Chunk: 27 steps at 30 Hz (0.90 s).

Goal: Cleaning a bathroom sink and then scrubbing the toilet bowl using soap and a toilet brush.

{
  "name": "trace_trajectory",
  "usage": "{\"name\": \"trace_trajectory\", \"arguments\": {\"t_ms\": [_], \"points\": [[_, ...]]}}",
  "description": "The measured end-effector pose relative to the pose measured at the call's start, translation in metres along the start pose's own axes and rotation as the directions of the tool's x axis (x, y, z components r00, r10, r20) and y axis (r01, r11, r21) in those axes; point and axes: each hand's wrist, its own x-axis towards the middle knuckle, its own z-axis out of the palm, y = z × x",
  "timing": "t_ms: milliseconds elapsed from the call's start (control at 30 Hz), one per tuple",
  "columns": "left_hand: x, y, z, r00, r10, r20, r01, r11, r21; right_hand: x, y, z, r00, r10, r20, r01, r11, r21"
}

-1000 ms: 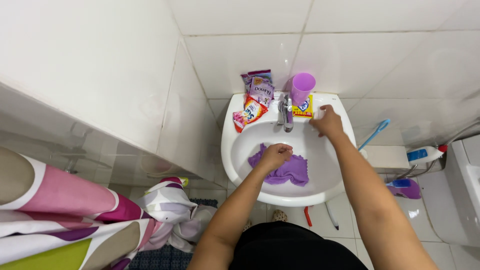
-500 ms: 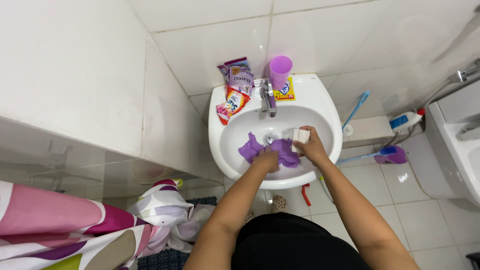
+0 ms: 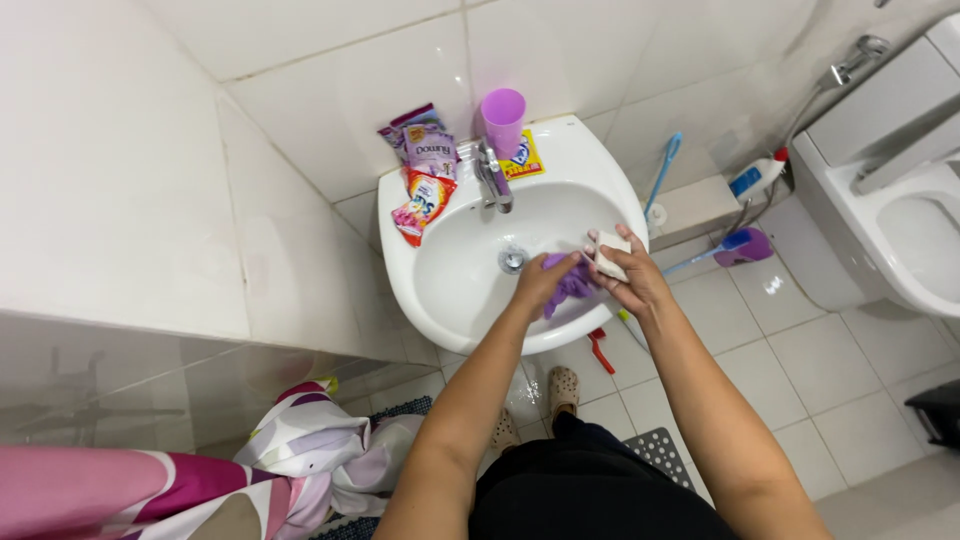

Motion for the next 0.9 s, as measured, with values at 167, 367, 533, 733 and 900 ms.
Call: {"name": "trace_trajectory", "arguments": {"t_ms": [167,367,533,733,900], "points": [[0.018,0.000,0.027,0.940,0.294,-0.175,-0.318,0.939,-0.132,0.001,-0.013,0.001,0.995,-0.102,-0.007,0.099,0.979,-0.176],[0.016,0.023,0.082,0.522,0.847,-0.096,-0.743,0.508,0.436,0.030,-0.029,-0.008,0.981,0.029,0.192,-0.029,1.000,-0.003],[0.038,0.032,0.126,0.643,0.764,-0.048,-0.684,0.602,0.412,0.023,-0.070,0.003,0.992,0.086,0.087,-0.059,0.961,-0.270],[0.055,0.038,0.177,0.421,0.874,-0.243,-0.687,0.482,0.543,0.114,-0.092,-0.038,0.977,0.030,0.210,0.005,0.986,-0.167],[0.091,0.071,0.161,0.466,0.856,-0.224,-0.682,0.509,0.525,0.113,-0.092,-0.032,0.986,0.085,0.141,-0.066,0.988,-0.137]]}}
